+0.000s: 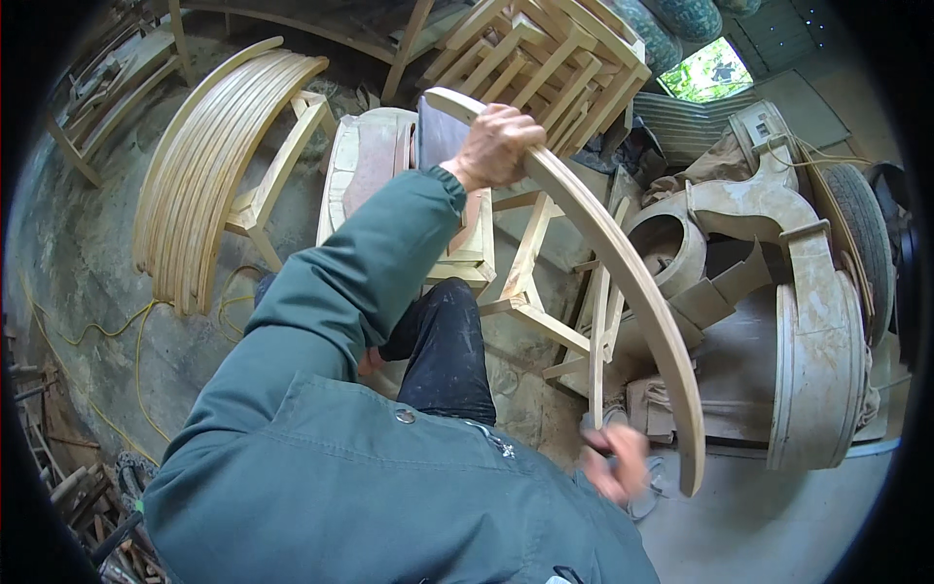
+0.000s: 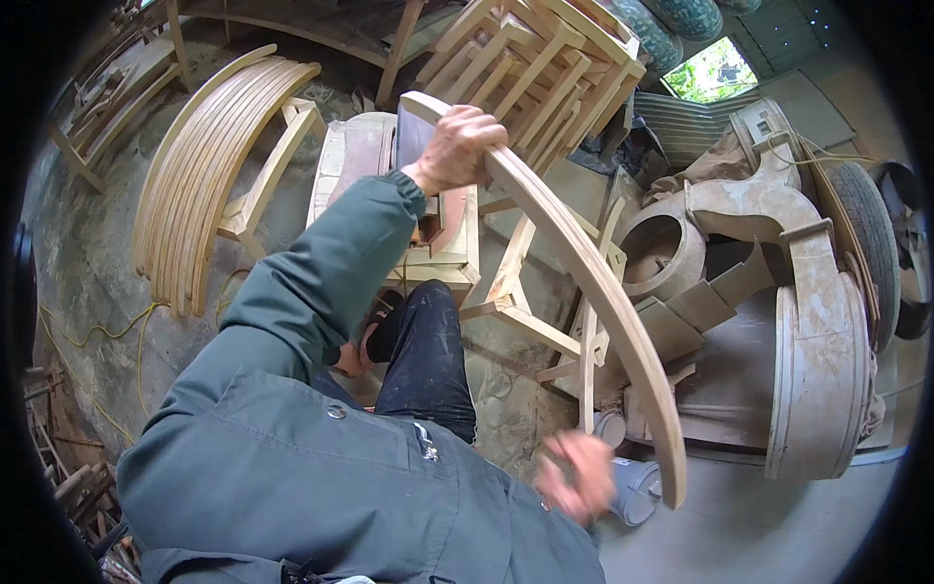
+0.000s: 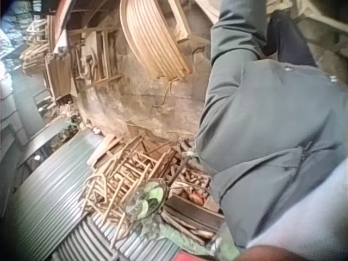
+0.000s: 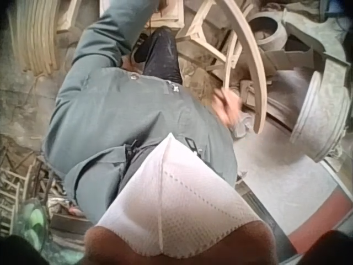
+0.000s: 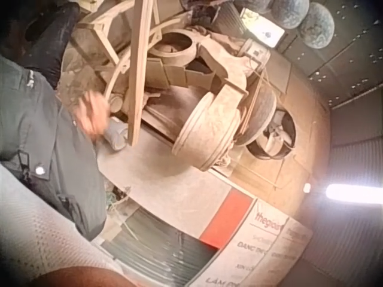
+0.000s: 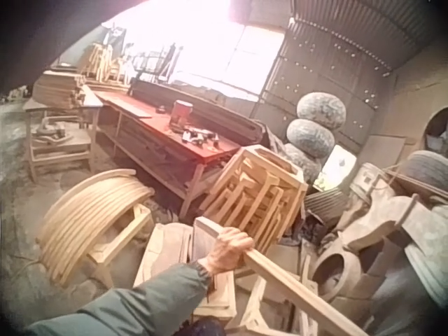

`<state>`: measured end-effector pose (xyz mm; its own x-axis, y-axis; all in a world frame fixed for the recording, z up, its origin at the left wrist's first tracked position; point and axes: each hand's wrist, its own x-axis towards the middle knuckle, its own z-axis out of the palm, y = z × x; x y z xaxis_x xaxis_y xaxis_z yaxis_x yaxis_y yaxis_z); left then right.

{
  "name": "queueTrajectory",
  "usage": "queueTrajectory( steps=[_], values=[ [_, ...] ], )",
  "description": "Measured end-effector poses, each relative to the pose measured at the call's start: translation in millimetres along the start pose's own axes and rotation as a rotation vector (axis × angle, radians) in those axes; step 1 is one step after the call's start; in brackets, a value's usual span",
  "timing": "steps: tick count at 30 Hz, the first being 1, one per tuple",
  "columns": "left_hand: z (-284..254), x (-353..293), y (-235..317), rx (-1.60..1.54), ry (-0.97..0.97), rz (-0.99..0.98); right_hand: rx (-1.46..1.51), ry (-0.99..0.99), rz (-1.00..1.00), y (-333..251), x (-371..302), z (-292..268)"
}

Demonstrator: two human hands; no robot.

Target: Sanding curved wooden chair components using a machine-mounted sanding block.

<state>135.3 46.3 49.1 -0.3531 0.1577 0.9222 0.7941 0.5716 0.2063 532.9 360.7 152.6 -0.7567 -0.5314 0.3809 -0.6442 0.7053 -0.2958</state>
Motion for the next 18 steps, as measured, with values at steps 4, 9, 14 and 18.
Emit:
queueTrajectory(
  steps=[4,9,14,18],
  values=[
    [19,-4,30,-0.051,-0.086,0.072,1.039,0.443,0.729,64,35,146],
    [33,-36,22,-0.092,-0.259,0.113,1.116,0.776,0.459,62,87,170],
    [26,-57,-2,-0.035,-0.219,0.046,1.217,0.788,0.622,70,63,196],
    [23,-69,-12,-0.048,-0.119,-0.049,0.991,0.706,0.594,56,53,172]
  ],
)
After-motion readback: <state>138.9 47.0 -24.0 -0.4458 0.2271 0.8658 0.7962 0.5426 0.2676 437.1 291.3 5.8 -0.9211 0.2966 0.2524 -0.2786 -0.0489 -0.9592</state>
